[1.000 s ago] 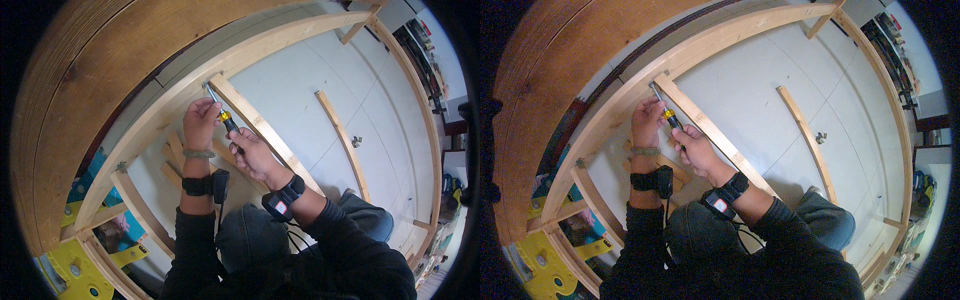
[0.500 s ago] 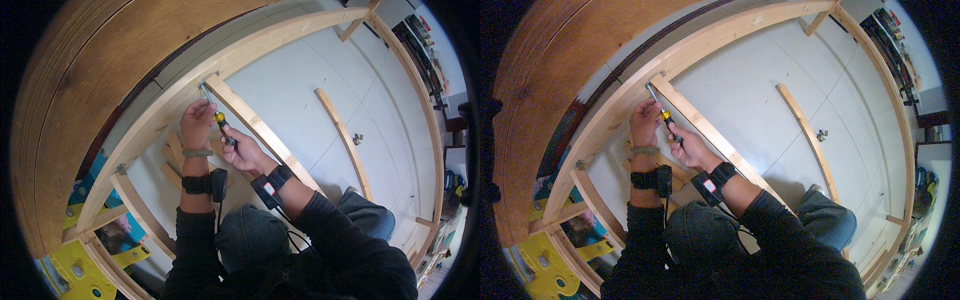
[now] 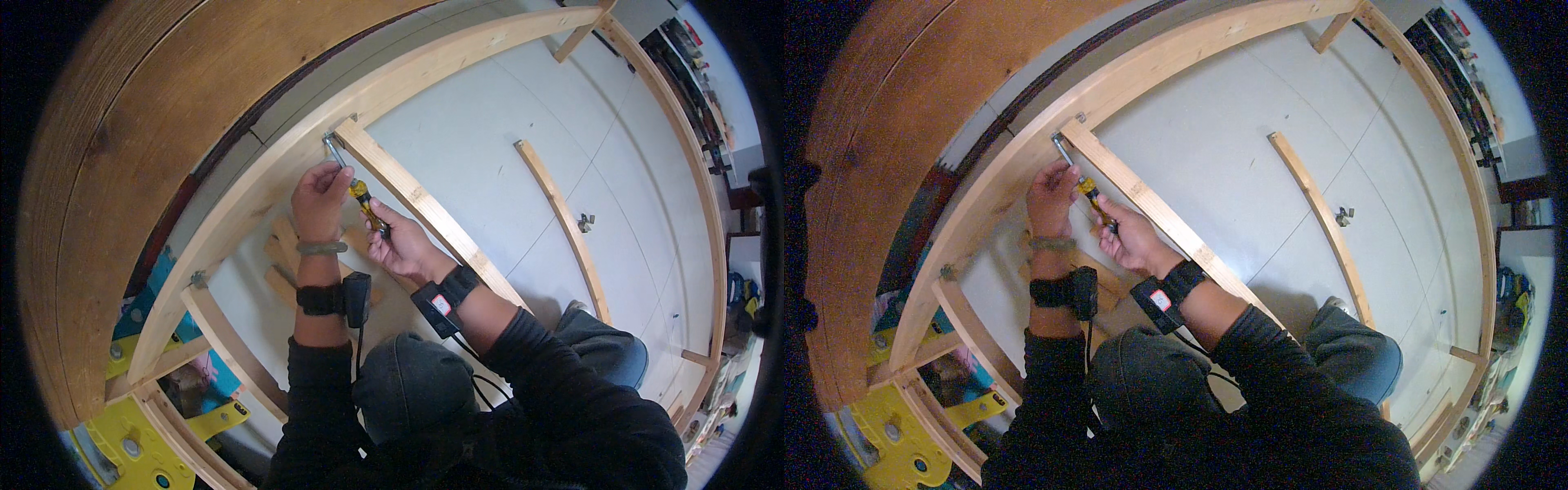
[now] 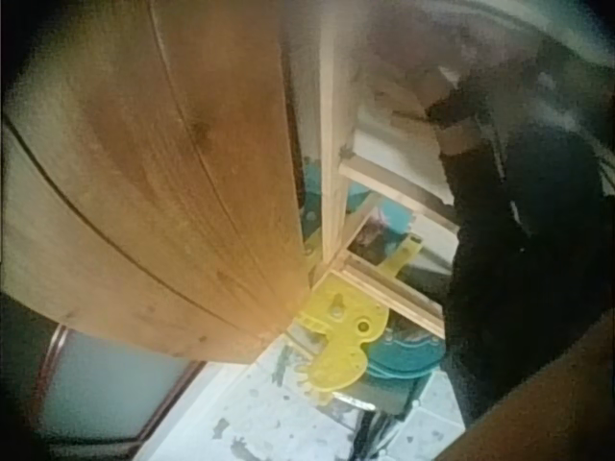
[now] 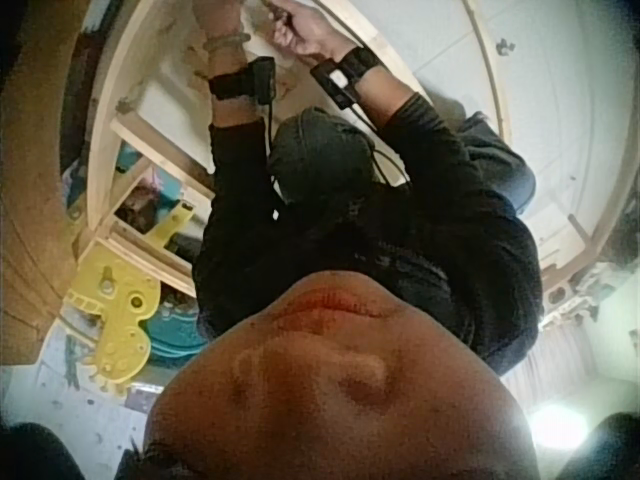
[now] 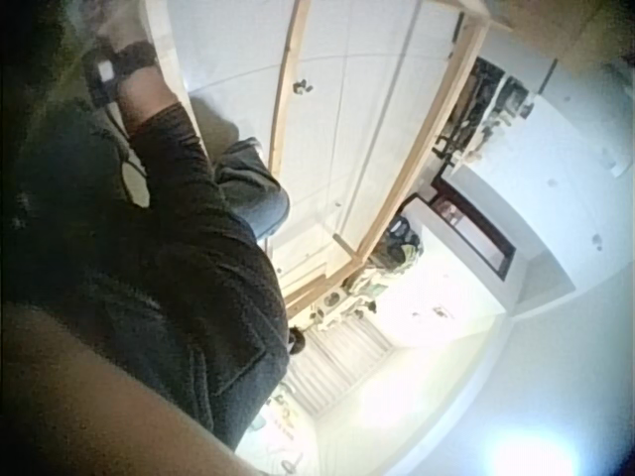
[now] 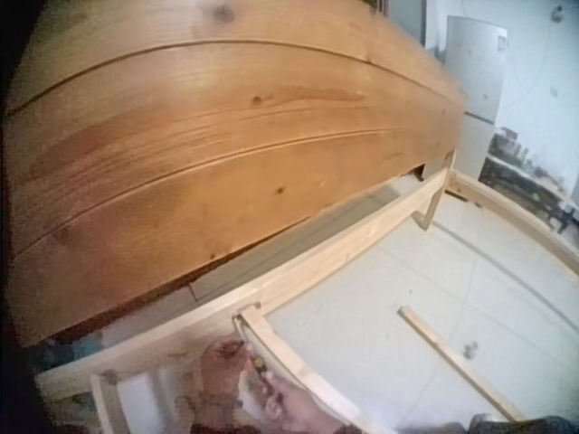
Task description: The person assembles a wooden structure by attaching metal brackets to wooden planks using a screwdriver. They position the planks, align the brackets, and tighten screws to secure the components together.
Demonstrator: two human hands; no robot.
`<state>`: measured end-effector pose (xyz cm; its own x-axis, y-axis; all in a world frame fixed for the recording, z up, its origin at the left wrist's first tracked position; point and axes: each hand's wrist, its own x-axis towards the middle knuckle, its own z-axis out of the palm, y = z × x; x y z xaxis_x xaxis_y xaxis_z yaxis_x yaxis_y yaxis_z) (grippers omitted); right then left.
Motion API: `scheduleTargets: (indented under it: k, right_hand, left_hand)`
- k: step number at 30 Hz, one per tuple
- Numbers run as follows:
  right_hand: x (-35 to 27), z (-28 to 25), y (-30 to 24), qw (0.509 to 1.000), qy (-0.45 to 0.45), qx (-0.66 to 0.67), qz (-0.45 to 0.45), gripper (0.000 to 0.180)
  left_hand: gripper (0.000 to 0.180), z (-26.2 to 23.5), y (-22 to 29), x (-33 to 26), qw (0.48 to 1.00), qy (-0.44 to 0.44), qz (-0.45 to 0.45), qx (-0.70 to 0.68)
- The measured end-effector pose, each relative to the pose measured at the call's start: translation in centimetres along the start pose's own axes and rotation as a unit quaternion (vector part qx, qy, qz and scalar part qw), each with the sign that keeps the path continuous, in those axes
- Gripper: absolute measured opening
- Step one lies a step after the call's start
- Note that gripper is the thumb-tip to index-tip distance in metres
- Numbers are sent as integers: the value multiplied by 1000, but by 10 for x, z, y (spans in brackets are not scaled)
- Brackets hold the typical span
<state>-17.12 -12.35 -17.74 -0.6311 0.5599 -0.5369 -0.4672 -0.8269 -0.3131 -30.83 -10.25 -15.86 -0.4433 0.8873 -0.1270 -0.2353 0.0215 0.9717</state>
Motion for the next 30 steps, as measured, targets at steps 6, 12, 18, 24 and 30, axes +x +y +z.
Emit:
scheduleTargets:
  k: [6, 12, 18, 24, 30]
  right_hand:
    - [-1, 0, 1, 1000, -1, 18, 7, 30]
    - [-1, -1, 1, 1000, 6, 22, 13, 31]
    - [0, 1, 0, 1000, -3, 26, 7, 30]
    - [-4, 3, -1, 998, -24, 49, 41, 35]
    - [-10, 7, -3, 982, -118, 112, 97, 39]
  left_hand:
    - [19, 2, 3, -1, 1000, -16, -5, 26]
    - [18, 5, 0, 0, 1000, -4, 5, 3]
    - [17, 1, 1, 2, 1000, -20, -4, 11]
    - [20, 4, 4, 1, 1000, -9, 1, -10]
    - [22, 2, 8, 3, 1000, -14, 4, 10]
